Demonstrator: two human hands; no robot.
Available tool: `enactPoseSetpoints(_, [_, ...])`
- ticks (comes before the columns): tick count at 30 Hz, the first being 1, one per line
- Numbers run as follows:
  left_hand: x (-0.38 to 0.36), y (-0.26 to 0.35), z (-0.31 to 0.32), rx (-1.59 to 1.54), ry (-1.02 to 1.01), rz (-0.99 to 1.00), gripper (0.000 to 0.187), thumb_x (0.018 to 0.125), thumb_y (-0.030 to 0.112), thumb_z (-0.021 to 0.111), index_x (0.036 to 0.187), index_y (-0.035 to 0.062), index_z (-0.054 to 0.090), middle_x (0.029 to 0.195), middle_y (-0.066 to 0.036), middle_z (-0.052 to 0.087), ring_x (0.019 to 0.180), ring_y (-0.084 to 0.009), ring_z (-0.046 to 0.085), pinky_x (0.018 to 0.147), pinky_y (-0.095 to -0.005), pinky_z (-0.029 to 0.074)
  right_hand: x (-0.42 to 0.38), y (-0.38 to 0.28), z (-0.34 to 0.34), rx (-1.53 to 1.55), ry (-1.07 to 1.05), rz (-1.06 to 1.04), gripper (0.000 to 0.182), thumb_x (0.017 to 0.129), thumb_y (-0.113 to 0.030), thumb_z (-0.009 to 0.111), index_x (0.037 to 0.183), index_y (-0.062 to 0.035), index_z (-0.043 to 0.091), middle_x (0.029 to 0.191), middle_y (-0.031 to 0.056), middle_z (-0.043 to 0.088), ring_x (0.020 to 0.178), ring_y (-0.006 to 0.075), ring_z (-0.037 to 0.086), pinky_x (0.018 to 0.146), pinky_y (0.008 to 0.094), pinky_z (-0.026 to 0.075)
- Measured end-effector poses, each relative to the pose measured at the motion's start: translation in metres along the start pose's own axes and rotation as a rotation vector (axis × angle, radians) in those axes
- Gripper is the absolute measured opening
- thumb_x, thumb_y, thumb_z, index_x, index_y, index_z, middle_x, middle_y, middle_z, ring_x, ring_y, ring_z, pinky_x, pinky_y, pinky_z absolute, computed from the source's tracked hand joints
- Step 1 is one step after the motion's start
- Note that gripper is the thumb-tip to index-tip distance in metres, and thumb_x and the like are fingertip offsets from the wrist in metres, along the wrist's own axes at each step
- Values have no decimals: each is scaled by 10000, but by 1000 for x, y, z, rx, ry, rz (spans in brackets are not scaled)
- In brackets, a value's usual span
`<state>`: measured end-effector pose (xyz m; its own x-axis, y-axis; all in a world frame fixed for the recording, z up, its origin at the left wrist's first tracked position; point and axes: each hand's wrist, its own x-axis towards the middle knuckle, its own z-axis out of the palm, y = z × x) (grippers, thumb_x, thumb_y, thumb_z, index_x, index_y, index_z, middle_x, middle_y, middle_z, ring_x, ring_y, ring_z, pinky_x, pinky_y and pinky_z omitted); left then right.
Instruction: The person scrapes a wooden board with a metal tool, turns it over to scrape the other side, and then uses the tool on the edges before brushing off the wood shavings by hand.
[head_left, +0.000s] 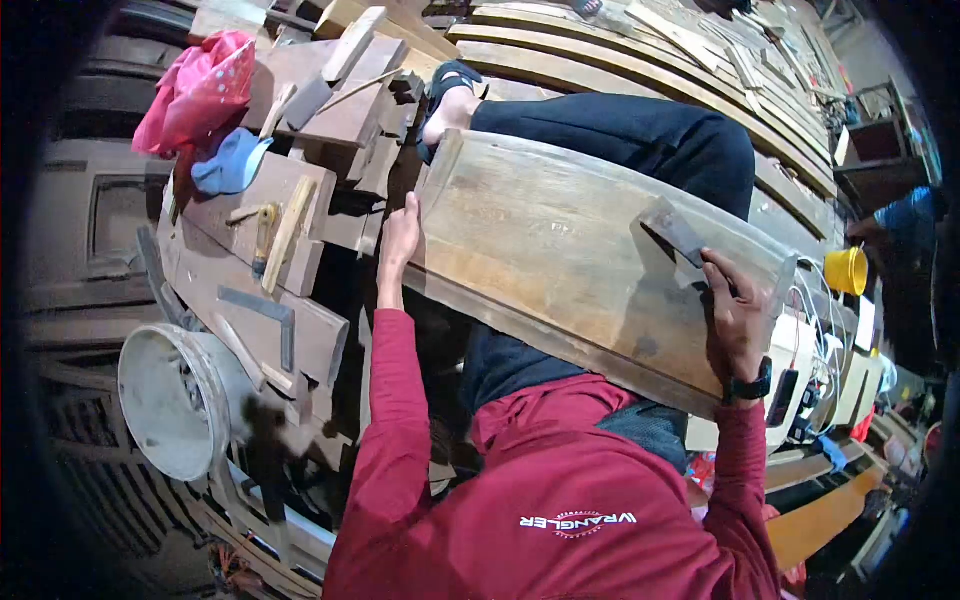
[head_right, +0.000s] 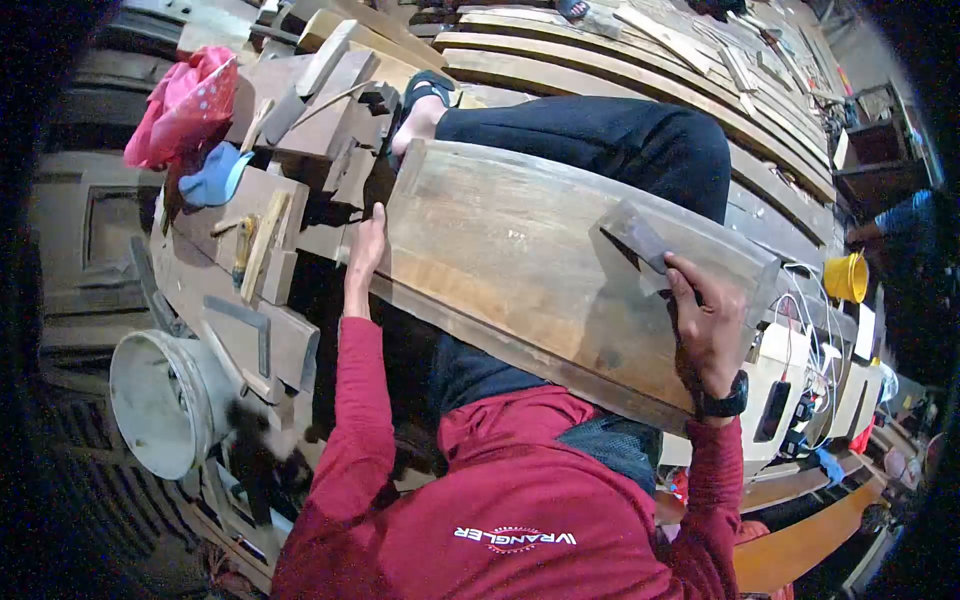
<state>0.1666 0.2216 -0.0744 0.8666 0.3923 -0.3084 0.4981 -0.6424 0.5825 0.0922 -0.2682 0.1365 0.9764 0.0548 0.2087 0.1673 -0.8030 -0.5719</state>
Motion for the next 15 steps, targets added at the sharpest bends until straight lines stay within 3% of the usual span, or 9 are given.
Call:
enactPoseSetpoints(4, [-30,31,-36,16,-7,60,833,1054,611,300,896,-138,629,841,-386,608,907,-555,608,783,-558,448,-15,-7,-15,-20,-145,-48,195,896,-115,710,1077,-103,781,753,164,701,639,281,667,594,358,483])
enactPoseSetpoints(6, [-53,54,-49,20,30,43,835,1051,628,299,887,-125,621,792,-373,594,844,-557,585,750,-558,439,-24,-13,-21,-8,-224,-128,214,856,-97,740,1065,-108,786,619,127,611,505,259,577,495,373,410])
enactPoseSetpoints(10, [-69,48,-8,-1,14,38,842,1046,645,307,849,-125,586,730,-331,573,715,-464,554,739,-523,440,-41,-19,-14,87,-354,-185,207,836,-101,760,1039,-114,793,559,96,533,457,245,526,460,388,383])
enactPoseSetpoints(12, [-78,30,27,-192,80,47,829,1034,662,346,817,-107,566,655,-215,510,655,-304,446,714,-453,443,-43,-21,-14,40,-355,-227,211,834,-112,764,1042,-123,794,556,84,523,462,245,530,458,394,387])
enactPoseSetpoints(15, [-101,32,17,-183,8,-136,844,1014,682,388,851,-119,600,683,-217,559,683,-306,473,711,-475,435,-50,-26,-19,-58,-370,-186,217,835,-91,753,1048,-92,788,627,107,613,528,250,603,487,365,430])
